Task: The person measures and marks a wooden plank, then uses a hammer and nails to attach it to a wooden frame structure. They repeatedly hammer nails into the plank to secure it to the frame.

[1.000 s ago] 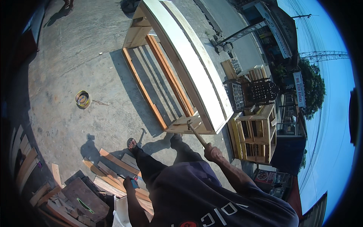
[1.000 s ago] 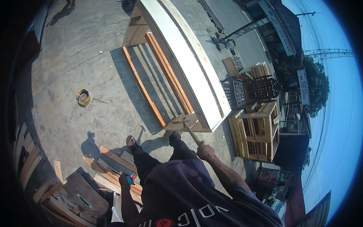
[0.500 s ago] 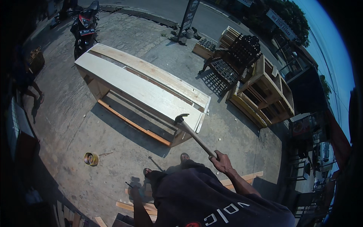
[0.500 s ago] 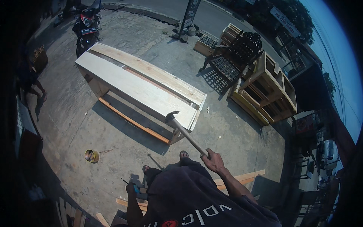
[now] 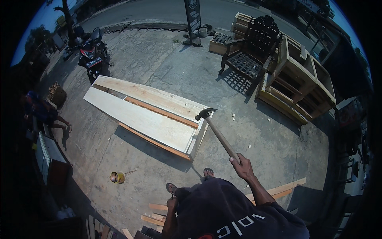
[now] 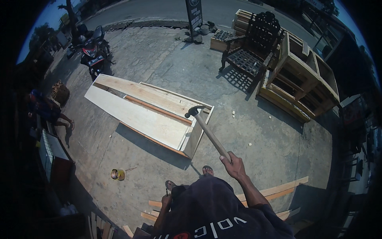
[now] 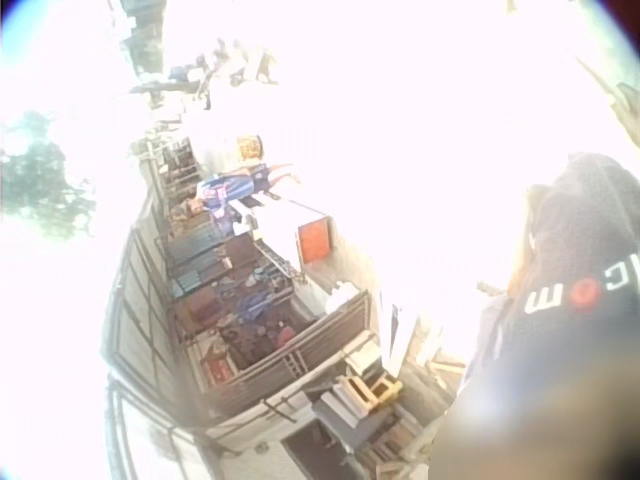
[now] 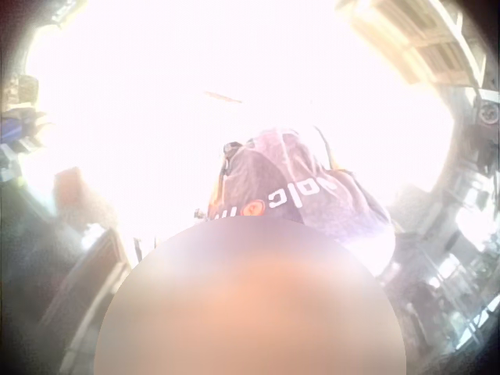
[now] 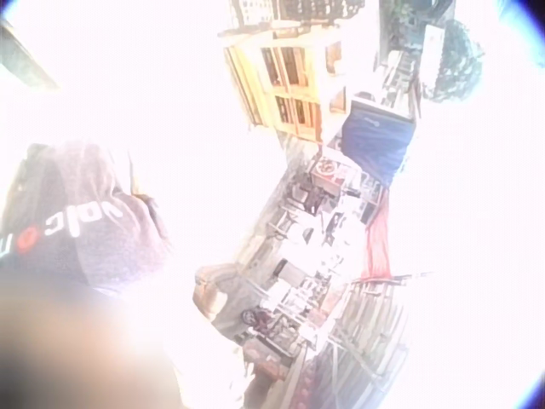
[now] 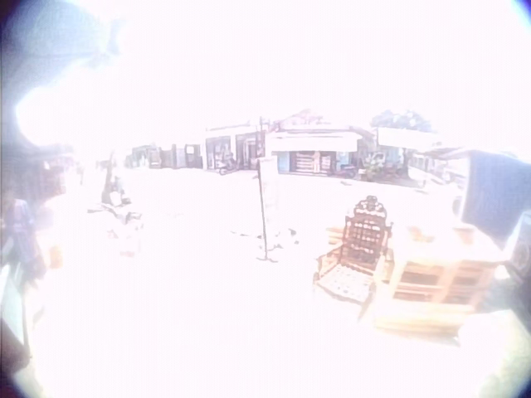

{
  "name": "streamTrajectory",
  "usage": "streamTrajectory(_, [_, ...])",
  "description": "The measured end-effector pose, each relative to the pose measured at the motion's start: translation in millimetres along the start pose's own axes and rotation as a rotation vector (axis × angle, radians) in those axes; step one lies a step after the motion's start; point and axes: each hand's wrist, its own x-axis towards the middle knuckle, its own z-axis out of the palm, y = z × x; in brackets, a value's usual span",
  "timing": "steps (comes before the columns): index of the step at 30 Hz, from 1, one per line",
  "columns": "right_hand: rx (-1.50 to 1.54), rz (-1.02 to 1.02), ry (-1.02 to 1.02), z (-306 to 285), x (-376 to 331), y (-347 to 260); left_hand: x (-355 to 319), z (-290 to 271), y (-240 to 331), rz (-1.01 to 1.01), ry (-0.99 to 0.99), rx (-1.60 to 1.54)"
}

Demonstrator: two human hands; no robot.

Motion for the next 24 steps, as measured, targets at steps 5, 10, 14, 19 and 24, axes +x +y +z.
streamTrajectory(5, [0.148, 0.075, -0.133, 7.8, 4.8, 29.1, -33.2, -9.8, 33.2, -0.067, -0.097, -0.068])
streamTrajectory(10, [0.297, 0.052, -0.321, 4.8, 11.9, 27.5, -33.0, -11.0, 51.4, -0.05, -0.124, 0.016])
streamTrajectory(14, [0.509, 0.077, -0.381, 9.3, 13.0, 19.4, -22.1, -14.1, 49.5, -0.053, -0.099, -0.058])
streamTrajectory(19, [0.751, 0.22, -0.42, 35.9, 4.7, 16.6, -11.0, -52.7, 75.3, -0.046, -0.034, -0.293])
streamTrajectory(24, [0.809, 0.494, -0.154, 78.5, -19.2, 12.3, 26.8, -121.0, 152.0, 0.017, -0.25, -0.351])
